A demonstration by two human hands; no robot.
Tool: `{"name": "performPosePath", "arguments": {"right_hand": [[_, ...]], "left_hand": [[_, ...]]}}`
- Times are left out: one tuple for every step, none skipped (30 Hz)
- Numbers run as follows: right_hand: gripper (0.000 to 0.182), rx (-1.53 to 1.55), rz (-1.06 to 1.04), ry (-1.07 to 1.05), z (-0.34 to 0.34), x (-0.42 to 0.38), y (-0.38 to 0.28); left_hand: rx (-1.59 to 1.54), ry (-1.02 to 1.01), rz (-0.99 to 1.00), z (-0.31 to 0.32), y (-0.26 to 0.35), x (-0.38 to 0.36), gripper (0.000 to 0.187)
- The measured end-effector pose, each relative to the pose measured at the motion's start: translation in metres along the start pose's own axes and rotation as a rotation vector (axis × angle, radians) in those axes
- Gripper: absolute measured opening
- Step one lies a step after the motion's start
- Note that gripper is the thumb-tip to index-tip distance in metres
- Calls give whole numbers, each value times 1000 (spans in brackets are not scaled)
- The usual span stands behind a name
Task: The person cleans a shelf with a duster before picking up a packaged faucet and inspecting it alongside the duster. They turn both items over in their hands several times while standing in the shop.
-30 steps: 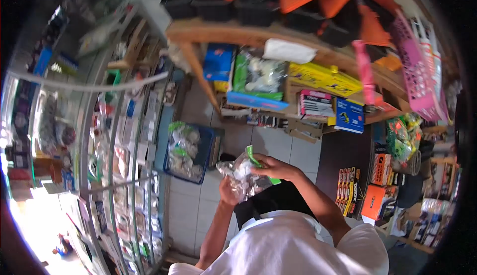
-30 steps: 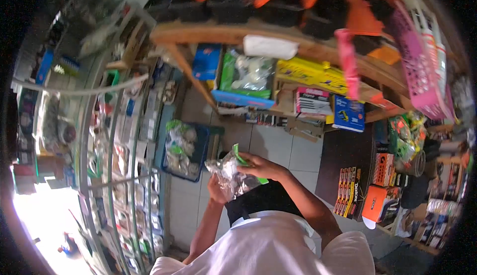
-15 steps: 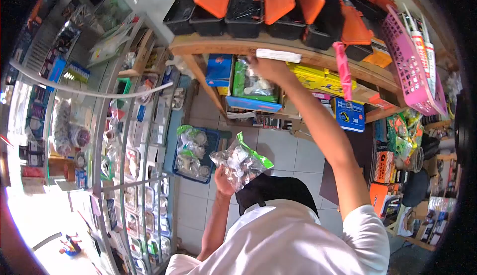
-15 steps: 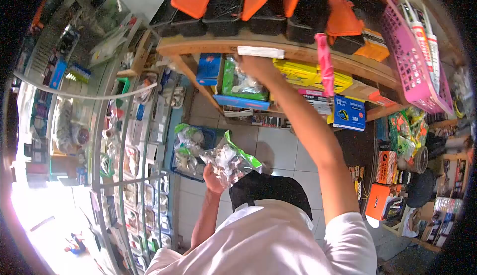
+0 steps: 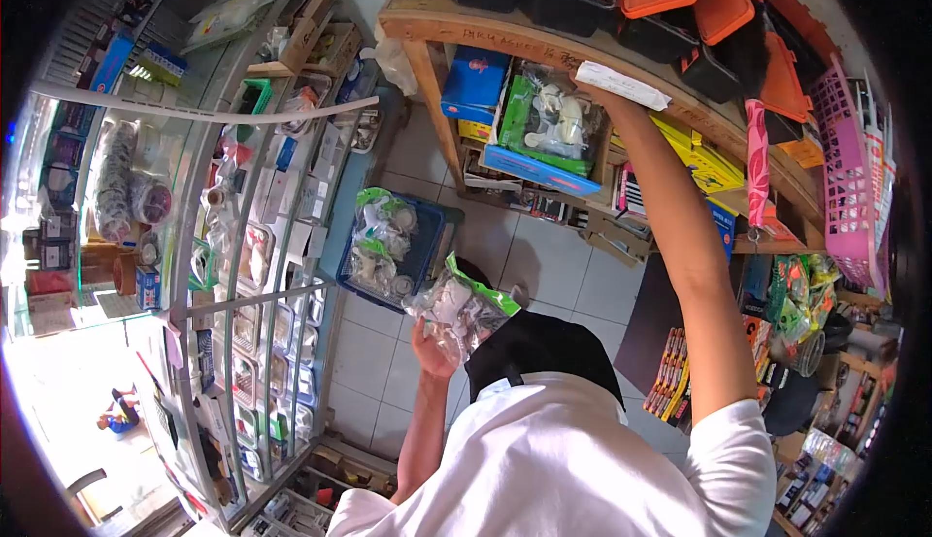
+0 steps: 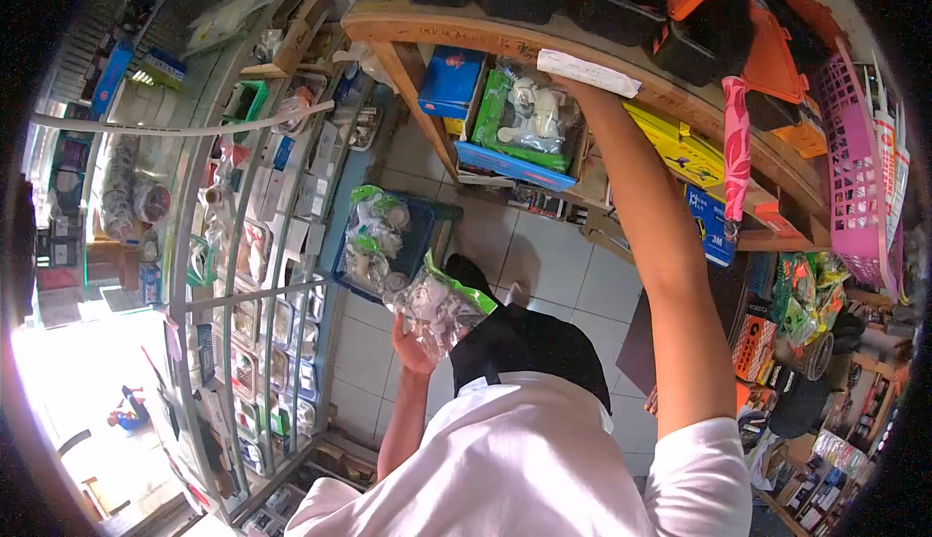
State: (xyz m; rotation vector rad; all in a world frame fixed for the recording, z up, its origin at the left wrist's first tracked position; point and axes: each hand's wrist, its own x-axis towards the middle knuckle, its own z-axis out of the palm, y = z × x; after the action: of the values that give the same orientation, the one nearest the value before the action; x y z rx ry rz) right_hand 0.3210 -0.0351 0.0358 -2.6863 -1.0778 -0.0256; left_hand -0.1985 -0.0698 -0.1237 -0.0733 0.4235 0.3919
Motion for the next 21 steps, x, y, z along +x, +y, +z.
{"name": "performPosePath", "arguments": {"right_hand": [[46,-12,0,7,-1,-1,0],[46,-24,-4,10,-2,0,-1],[46,-30,-6,18,-4,-1,-2],[46,-36,-8,25,-6,-3,-3],[46,-45,-8,28,-8,-5,-4],[46,-50,-11,31,-10,-8,-5],[46,-55,-11,32,-13,-10,-6],[46,-56,-15,36,-17,-14,-8],[46,-53,-11,38,-18,-12,-8],[46,-42,-11,38,-18,-14,-7],[45,-30,-12,36,-18,-14,-7],[45,-20,-12,28,-18,-13,-7],[44,-11,-7,25,-18,-13,-7],[44,-6,-4,19,-19,-12,-7],[44,8,2,15,-21,-12,-6],[43,20,4,5,-22,-13,-6],[43,32,5,-2,-23,-14,-4],[43,45,11,-19,-21,-14,-5],[42,59,8,-34,-21,-15,-2],[42,77,12,-47,-19,-15,0],[42,95,10,-59,-17,-15,1]], "left_hand": [[-11,-8,-22,2,0,3,75],[-23,-18,-45,4,-1,7,75],[-3,-63,-66,21,-2,9,72],[3,-80,-73,22,-1,14,72],[4,-101,-83,22,0,19,72],[6,-122,-95,23,1,23,72],[15,-146,-101,35,0,23,72],[12,-160,-91,48,0,24,71],[13,-171,-82,57,1,24,70],[27,-198,-85,58,4,24,70],[9,-207,-84,56,7,24,70],[-4,-220,-83,52,12,23,70],[9,-189,-70,39,18,21,70],[21,-166,-60,27,22,22,70],[45,-152,-34,34,22,18,70],[69,-131,-10,40,21,12,71],[69,-152,-10,34,23,10,71],[66,-166,-8,29,25,9,72],[83,-189,-17,36,23,4,72],[119,-133,27,42,21,-4,72],[155,-73,75,49,21,-12,72]]}}
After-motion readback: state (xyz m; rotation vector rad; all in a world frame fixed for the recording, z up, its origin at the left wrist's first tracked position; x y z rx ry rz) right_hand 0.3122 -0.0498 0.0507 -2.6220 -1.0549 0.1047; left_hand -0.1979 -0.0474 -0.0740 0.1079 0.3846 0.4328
